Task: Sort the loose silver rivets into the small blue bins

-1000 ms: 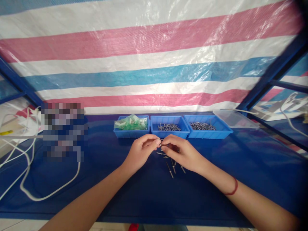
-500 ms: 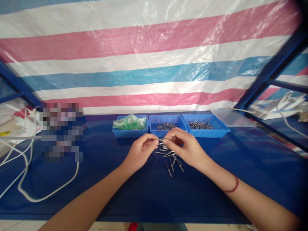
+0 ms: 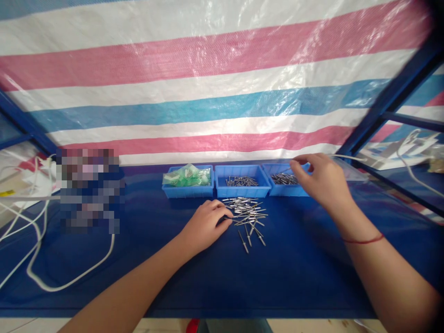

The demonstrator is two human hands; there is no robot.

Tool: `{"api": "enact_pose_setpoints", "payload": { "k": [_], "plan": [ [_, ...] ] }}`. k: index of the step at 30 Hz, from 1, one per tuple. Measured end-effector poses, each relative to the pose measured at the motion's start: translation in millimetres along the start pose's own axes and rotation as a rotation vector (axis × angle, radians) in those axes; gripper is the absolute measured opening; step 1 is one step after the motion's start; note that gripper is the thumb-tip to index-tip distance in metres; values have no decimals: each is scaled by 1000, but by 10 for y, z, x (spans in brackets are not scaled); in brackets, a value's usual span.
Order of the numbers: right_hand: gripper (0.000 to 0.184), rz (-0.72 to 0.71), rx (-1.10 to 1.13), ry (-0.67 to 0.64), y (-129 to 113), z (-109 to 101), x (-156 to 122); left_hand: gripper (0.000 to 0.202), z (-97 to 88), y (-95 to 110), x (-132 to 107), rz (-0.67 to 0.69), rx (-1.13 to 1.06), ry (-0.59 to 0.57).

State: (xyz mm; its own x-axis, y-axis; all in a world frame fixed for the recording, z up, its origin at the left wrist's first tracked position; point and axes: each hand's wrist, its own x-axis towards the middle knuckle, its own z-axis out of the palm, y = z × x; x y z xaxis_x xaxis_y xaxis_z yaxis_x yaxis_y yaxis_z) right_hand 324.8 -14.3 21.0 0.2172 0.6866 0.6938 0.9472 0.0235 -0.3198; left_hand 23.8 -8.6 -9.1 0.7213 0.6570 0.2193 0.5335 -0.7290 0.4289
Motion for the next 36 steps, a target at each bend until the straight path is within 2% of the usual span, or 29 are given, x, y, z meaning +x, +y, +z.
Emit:
{"api": "enact_pose_setpoints", "payload": {
  "k": [3,7,9,12,14,17,26,30,33,36],
  "plan": [
    [24,-53,-20,11,-21,7,-6,19,-30,19,12,15,39,-34],
    [18,-144,149,-49,-381,-28,-131,19,-53,38,20,1,53,-50],
    [15,-237,294,-150,-585,-33,-220,18,-47,30,24,-12,20,-15],
    [11,-384,476,-294,-820,6,-361,13,-28,12,31,-50,-84,99],
    [10,-410,575,-362,-923,57,-450,13,-14,8,33,-69,-167,168],
    [13,-308,712,-417,-1009,139,-556,15,8,16,27,-72,-269,212],
    [21,99,968,-417,-1009,280,-656,11,34,66,16,-111,-446,277],
    [21,120,1006,-453,-1025,290,-671,10,44,61,23,-107,-449,251],
    [18,86,1006,-459,-1051,261,-670,13,49,39,26,-85,-392,216],
    [15,49,1009,-442,-1059,227,-651,16,40,23,29,-74,-350,235]
  ]
}}
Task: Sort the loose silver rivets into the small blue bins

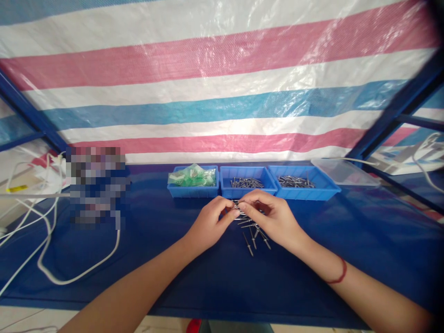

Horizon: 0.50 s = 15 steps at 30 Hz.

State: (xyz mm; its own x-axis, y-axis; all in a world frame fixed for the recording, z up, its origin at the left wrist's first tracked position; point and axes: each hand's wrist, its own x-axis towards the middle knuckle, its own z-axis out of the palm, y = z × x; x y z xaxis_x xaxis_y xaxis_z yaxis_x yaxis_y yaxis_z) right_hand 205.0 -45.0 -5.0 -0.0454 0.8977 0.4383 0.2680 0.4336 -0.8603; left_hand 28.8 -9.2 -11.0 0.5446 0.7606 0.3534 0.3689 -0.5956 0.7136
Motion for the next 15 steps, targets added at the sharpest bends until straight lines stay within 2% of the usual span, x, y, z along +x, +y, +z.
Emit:
{"api": "enact_pose_setpoints", "payload": {
  "k": [4,8,11,15],
  "plan": [
    [13,-41,-100,-46,-13,-51,29,15,-21,14,11,7,30,65],
    [14,-184,-343,-103,-27,-193,103,14,-26,38,12,-10,44,64],
    [15,-196,-541,32,5,-430,187,18,-26,34,0,17,108,-24],
    [16,-54,-883,330,207,-865,281,20,-26,-19,-19,110,273,-166]
  ]
}}
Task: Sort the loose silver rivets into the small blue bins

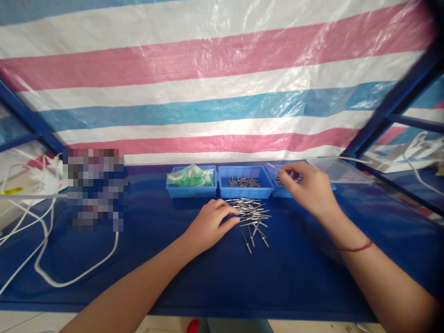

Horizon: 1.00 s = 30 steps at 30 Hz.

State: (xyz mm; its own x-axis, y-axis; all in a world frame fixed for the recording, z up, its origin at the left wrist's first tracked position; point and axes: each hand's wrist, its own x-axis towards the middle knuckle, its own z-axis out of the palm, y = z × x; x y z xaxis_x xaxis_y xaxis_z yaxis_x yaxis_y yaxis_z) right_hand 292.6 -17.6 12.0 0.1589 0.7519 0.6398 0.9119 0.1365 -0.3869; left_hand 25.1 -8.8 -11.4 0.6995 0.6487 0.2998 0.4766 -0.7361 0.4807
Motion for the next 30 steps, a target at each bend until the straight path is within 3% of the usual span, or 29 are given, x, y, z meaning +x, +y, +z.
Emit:
{"api": "enact_pose_setpoints", "payload": {
  "k": [3,6,10,15,18,22,30],
  "plan": [
    [23,69,-268,94,307,3,55,22,16,-23,-6,-12,106,-49],
    [28,87,-344,150,399,13,68,20,21,6,-2,-47,162,-72],
    [20,-54,-161,98,132,-4,38,22,17,53,6,-84,135,-20],
    [21,-300,311,-182,-405,61,-139,19,18,12,21,-185,-135,192],
    [18,-244,484,-254,-589,153,-253,19,27,-2,38,-244,-301,269],
    [15,-136,628,-236,-667,216,-322,17,44,28,60,-290,-426,338],
    [14,-32,701,-249,-711,218,-348,16,74,86,56,-284,-461,276]
  ]
}}
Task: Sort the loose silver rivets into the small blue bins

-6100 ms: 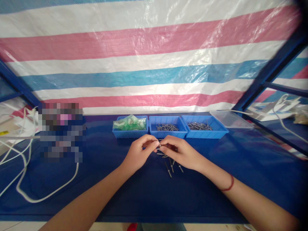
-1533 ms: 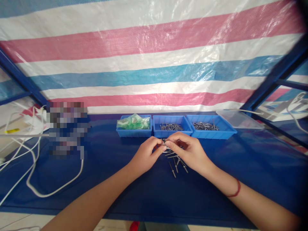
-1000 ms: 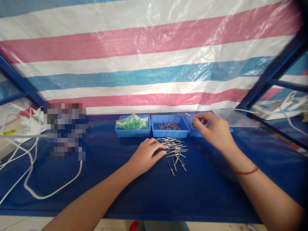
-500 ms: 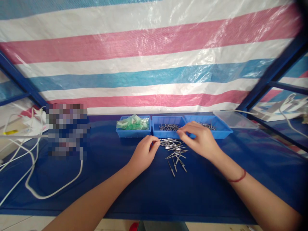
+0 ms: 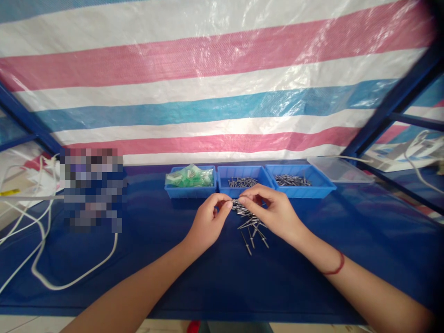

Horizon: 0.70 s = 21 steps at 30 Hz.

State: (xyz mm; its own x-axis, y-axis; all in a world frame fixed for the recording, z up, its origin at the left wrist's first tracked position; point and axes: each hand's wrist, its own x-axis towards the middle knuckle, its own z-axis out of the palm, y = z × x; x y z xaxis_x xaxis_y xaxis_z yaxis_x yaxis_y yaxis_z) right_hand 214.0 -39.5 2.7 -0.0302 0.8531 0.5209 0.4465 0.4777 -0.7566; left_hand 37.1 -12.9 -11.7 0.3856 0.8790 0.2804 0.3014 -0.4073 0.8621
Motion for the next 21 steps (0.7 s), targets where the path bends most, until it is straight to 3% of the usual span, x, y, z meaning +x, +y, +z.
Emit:
{"api": "enact_pose_setpoints", "payload": {
  "k": [6,16,19,21],
  "plan": [
    [16,-9,39,-43,-1,10,-13,19,-7,-22,1,5,-40,-43],
    [14,-93,-19,-128,-43,-6,13,19,-44,-1,-4,61,-24,29],
    [14,-149,-73,-136,-19,-93,65,19,-53,29,-15,77,68,-13],
    [14,-131,-164,-55,53,-243,126,18,-58,62,-29,126,173,-94]
  ]
}}
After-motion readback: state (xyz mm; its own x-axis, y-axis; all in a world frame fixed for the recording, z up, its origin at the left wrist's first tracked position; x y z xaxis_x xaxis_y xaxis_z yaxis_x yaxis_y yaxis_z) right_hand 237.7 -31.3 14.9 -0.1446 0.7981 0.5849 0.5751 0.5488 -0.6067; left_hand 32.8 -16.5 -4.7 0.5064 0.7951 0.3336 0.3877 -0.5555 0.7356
